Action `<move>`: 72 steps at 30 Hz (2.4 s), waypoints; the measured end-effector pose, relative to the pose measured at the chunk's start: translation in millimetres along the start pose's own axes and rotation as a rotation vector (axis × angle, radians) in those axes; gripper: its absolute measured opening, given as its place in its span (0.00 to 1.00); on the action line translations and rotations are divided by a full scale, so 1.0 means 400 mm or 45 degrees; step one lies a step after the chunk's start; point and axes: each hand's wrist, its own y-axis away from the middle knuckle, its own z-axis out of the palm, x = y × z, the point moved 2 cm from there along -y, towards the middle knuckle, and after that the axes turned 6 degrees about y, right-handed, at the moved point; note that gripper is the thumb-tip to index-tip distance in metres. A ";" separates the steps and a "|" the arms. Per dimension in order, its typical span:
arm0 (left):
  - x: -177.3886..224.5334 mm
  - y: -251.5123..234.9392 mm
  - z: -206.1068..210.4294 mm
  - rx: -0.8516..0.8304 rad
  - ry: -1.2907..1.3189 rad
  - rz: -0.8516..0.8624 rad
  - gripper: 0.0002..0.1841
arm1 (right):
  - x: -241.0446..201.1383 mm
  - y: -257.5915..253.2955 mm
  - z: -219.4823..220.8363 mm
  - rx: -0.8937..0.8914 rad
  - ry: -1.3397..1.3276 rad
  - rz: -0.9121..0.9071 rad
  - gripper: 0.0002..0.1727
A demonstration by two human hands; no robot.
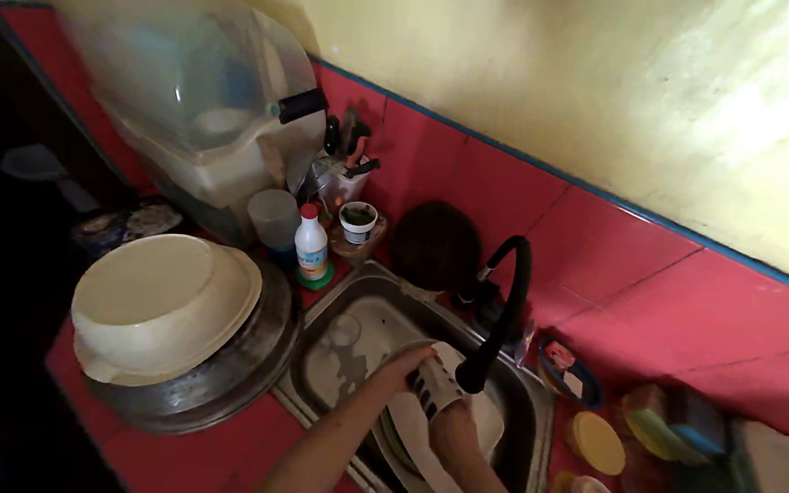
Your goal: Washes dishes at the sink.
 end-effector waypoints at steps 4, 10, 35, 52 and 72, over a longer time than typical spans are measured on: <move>-0.015 -0.021 0.004 -0.011 0.298 0.108 0.21 | -0.021 -0.032 -0.053 0.004 -0.438 0.236 0.22; -0.011 -0.025 -0.002 0.054 0.115 0.031 0.22 | -0.046 0.008 -0.022 0.068 -0.299 0.004 0.18; -0.030 -0.007 0.027 0.024 0.513 0.069 0.18 | 0.020 0.005 -0.020 0.395 -0.103 -0.122 0.20; -0.039 -0.005 0.015 0.171 0.340 0.035 0.19 | -0.049 0.037 -0.034 0.397 -0.567 0.006 0.18; -0.022 0.042 0.031 0.098 0.547 0.117 0.19 | 0.000 0.001 -0.053 0.441 -0.412 -0.104 0.19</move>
